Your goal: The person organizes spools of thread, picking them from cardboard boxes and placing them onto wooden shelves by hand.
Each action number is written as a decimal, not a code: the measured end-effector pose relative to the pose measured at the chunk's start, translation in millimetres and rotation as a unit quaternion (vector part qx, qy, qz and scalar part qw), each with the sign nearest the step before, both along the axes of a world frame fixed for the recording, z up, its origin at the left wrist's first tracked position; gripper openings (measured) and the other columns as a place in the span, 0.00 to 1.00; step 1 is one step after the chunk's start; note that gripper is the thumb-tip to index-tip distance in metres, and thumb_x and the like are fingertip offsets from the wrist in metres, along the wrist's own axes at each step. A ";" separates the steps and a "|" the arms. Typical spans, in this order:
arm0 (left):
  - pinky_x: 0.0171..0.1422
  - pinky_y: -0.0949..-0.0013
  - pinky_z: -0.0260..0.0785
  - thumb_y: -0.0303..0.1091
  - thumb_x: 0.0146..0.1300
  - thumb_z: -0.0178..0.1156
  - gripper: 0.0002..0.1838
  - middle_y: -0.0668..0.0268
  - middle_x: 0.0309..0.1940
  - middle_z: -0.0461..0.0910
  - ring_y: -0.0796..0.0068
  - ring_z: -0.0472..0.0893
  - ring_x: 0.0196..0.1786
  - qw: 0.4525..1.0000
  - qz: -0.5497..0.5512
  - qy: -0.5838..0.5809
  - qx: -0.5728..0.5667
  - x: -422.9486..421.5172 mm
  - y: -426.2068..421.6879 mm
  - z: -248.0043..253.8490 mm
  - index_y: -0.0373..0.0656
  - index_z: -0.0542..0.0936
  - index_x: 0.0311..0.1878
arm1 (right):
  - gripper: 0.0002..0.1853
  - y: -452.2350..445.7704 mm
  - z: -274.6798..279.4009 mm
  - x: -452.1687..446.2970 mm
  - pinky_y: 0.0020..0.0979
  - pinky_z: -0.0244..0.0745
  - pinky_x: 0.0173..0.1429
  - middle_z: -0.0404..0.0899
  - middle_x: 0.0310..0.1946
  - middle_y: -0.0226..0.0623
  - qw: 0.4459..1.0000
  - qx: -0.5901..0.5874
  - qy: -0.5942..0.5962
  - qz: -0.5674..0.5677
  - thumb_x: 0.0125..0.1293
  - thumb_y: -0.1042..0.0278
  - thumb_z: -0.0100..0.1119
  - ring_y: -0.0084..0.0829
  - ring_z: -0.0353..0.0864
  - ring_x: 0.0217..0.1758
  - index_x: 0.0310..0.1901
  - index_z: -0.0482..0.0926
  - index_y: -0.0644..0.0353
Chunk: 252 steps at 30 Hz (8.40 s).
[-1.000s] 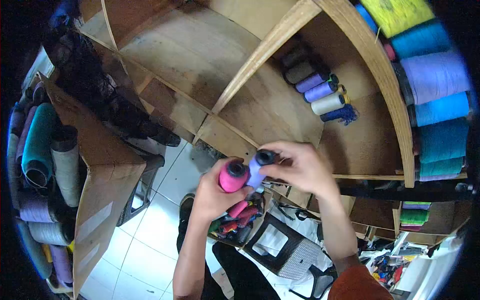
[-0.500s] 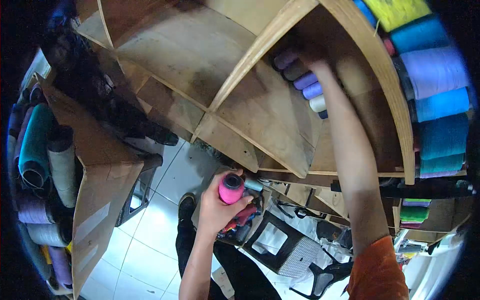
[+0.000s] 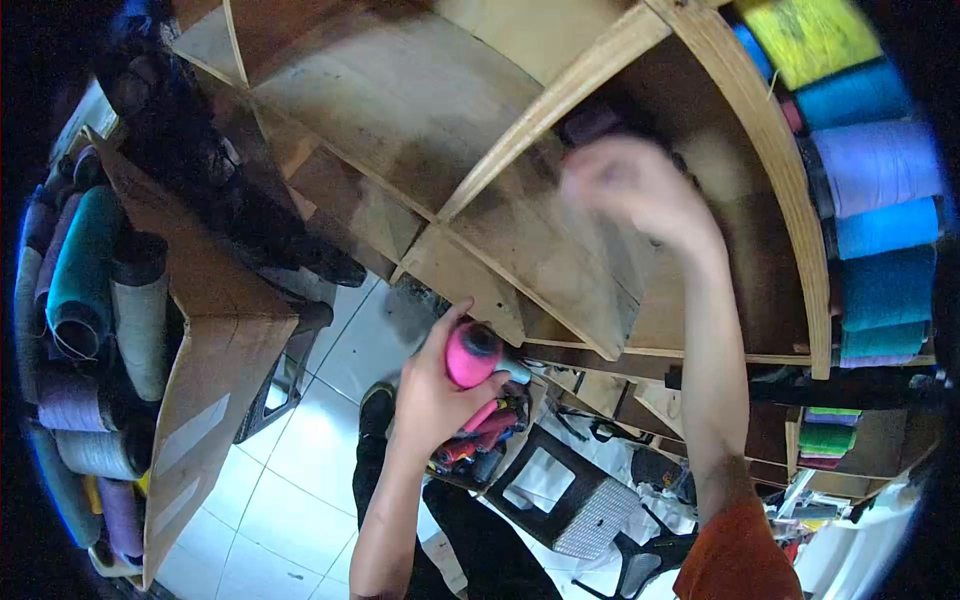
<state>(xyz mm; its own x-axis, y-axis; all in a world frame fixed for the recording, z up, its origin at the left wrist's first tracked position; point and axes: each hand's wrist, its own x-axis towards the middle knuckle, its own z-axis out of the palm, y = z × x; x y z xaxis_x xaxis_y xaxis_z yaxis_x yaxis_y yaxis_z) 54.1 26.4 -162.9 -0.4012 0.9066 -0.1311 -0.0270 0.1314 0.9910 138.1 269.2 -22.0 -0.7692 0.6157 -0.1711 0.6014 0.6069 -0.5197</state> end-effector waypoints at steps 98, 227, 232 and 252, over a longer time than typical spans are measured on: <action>0.64 0.39 0.54 0.57 0.42 0.69 0.37 0.45 0.69 0.51 0.44 0.55 0.69 0.782 -0.239 0.530 -0.227 246.9 -46.0 -329.8 0.42 0.79 0.52 | 0.20 -156.2 -428.5 257.4 0.34 0.62 0.51 0.78 0.44 0.21 0.745 -0.463 0.061 -0.476 0.51 0.50 0.69 0.21 0.69 0.50 0.45 0.80 0.44; 0.65 0.51 0.64 0.34 0.39 0.69 0.46 0.54 0.57 0.71 0.54 0.73 0.59 0.598 -0.139 -0.789 0.002 96.7 -72.2 -50.9 0.41 0.62 0.65 | 0.36 -138.1 -82.4 126.2 0.44 0.48 0.73 0.67 0.62 0.50 0.825 -0.483 0.286 0.061 0.61 0.43 0.49 0.42 0.59 0.70 0.60 0.70 0.69; 0.55 0.53 0.73 0.29 0.42 0.68 0.40 0.53 0.51 0.76 0.53 0.79 0.51 0.600 -0.110 -0.790 0.056 90.1 -68.5 -60.4 0.36 0.65 0.62 | 0.39 -133.0 -74.0 119.7 0.38 0.67 0.62 0.67 0.62 0.43 0.678 -0.537 0.444 -0.235 0.63 0.42 0.55 0.33 0.71 0.60 0.67 0.59 0.61; 0.67 0.53 0.63 0.33 0.39 0.70 0.49 0.56 0.61 0.68 0.58 0.71 0.63 0.629 -0.045 -0.766 0.126 37.3 -65.4 -46.8 0.37 0.58 0.67 | 0.29 65.3 -153.5 -36.7 0.36 0.74 0.46 0.84 0.36 0.47 0.882 0.137 0.117 -0.435 0.43 0.42 0.74 0.38 0.84 0.40 0.38 0.85 0.60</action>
<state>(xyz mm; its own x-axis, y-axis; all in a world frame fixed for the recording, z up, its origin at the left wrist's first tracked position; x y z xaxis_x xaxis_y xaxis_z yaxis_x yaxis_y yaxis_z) 91.4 -39.0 -209.6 0.0761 0.9859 -0.1488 -0.9788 0.0455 -0.1996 101.4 334.4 -175.5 0.0212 0.9842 0.1757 0.7969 0.0894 -0.5974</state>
